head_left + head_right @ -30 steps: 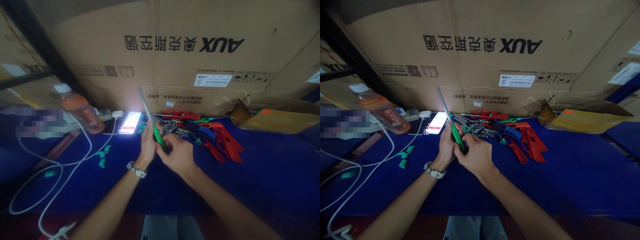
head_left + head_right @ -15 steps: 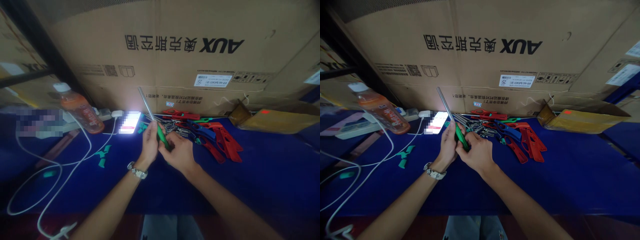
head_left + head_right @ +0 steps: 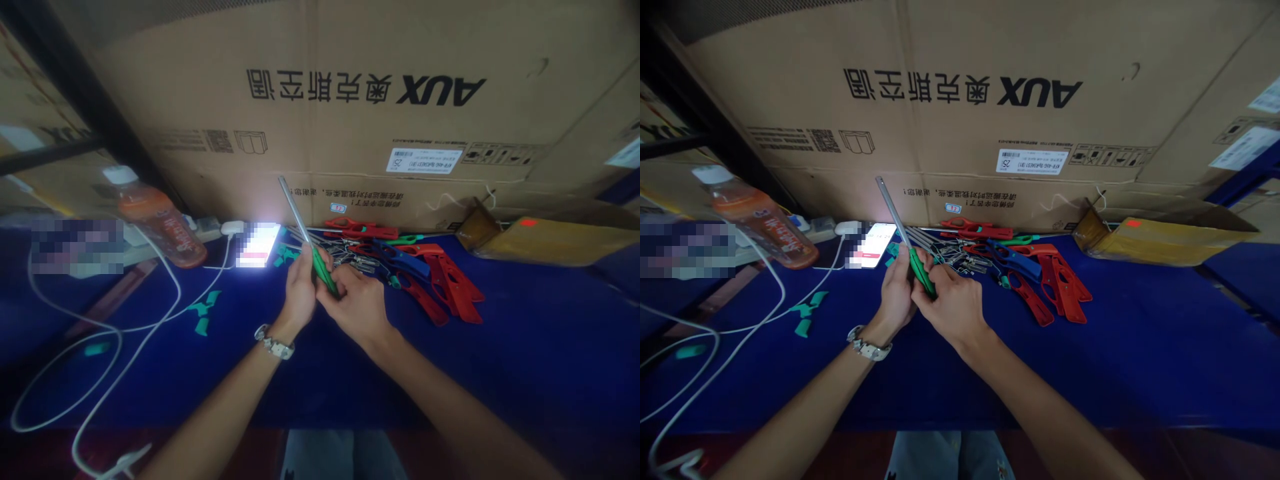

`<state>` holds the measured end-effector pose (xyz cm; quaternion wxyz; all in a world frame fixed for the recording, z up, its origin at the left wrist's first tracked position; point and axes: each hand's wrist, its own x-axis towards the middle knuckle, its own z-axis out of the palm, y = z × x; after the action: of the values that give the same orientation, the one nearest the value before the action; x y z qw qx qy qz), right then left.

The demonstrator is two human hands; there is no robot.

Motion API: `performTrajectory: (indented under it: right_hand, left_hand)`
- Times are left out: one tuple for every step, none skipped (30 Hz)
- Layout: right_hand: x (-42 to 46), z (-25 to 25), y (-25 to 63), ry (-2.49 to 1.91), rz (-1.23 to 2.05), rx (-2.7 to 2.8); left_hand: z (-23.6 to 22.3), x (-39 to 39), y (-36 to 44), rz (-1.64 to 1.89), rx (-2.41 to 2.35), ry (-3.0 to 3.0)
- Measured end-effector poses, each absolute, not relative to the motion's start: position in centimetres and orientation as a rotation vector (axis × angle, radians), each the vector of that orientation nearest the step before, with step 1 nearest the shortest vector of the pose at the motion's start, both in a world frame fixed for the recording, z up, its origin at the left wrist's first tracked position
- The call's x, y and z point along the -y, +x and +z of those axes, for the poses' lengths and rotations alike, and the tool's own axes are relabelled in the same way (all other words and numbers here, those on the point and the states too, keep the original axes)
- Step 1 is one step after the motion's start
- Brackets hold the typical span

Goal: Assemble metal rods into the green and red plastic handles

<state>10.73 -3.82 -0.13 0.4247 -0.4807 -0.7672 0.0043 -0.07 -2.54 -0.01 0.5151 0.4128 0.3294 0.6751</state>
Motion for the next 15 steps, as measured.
performTrajectory:
  right_hand:
    - [3.8, -0.1, 10.8, -1.212, 0.016, 1.913]
    - [3.7, 0.0, 10.8, -1.219, 0.020, 1.906]
    - [3.7, 0.1, 10.8, -1.226, 0.024, 1.896]
    - [3.6, 0.1, 10.8, -1.231, 0.031, 1.883]
    - [3.6, 0.2, 10.9, -1.234, 0.048, 1.868]
    - [3.6, 0.2, 10.9, -1.235, 0.075, 1.853]
    - [3.6, 0.2, 10.9, -1.235, 0.117, 1.838]
    - [3.6, 0.1, 10.9, -1.236, 0.169, 1.823]
    - [3.6, 0.1, 10.9, -1.238, 0.226, 1.811]
    - [3.7, 0.0, 10.9, -1.242, 0.285, 1.802]
    - [3.7, -0.1, 10.9, -1.248, 0.337, 1.791]
    - [3.7, -0.3, 10.9, -1.253, 0.383, 1.781]
    - [3.7, -0.4, 10.9, -1.253, 0.423, 1.776]
    - [3.7, -0.4, 10.9, -1.248, 0.457, 1.770]
    - [3.7, -0.5, 10.9, -1.240, 0.490, 1.765]
  left_hand:
    - [0.0, 2.6, -0.1, 1.606, -0.798, 0.968]
    - [0.0, 2.6, -0.1, 1.590, -0.800, 0.941]
    - [-0.1, 2.6, -0.1, 1.577, -0.798, 0.919]
    - [-0.1, 2.5, -0.1, 1.570, -0.793, 0.909]
    - [-0.3, 2.5, -0.1, 1.569, -0.791, 0.917]
    - [-0.4, 2.4, -0.1, 1.571, -0.794, 0.941]
    - [-0.6, 2.3, -0.2, 1.573, -0.805, 0.974]
    - [-0.7, 2.2, -0.2, 1.572, -0.821, 1.009]
    - [-0.9, 2.1, -0.2, 1.567, -0.837, 1.042]
    - [-1.1, 2.1, -0.3, 1.560, -0.851, 1.067]
    - [-1.2, 2.0, -0.3, 1.553, -0.859, 1.084]
    - [-1.3, 2.0, -0.4, 1.549, -0.862, 1.091]
    - [-1.4, 2.0, -0.4, 1.546, -0.863, 1.096]
    - [-1.4, 2.0, -0.4, 1.543, -0.862, 1.101]
    - [-1.5, 2.0, -0.5, 1.541, -0.862, 1.108]
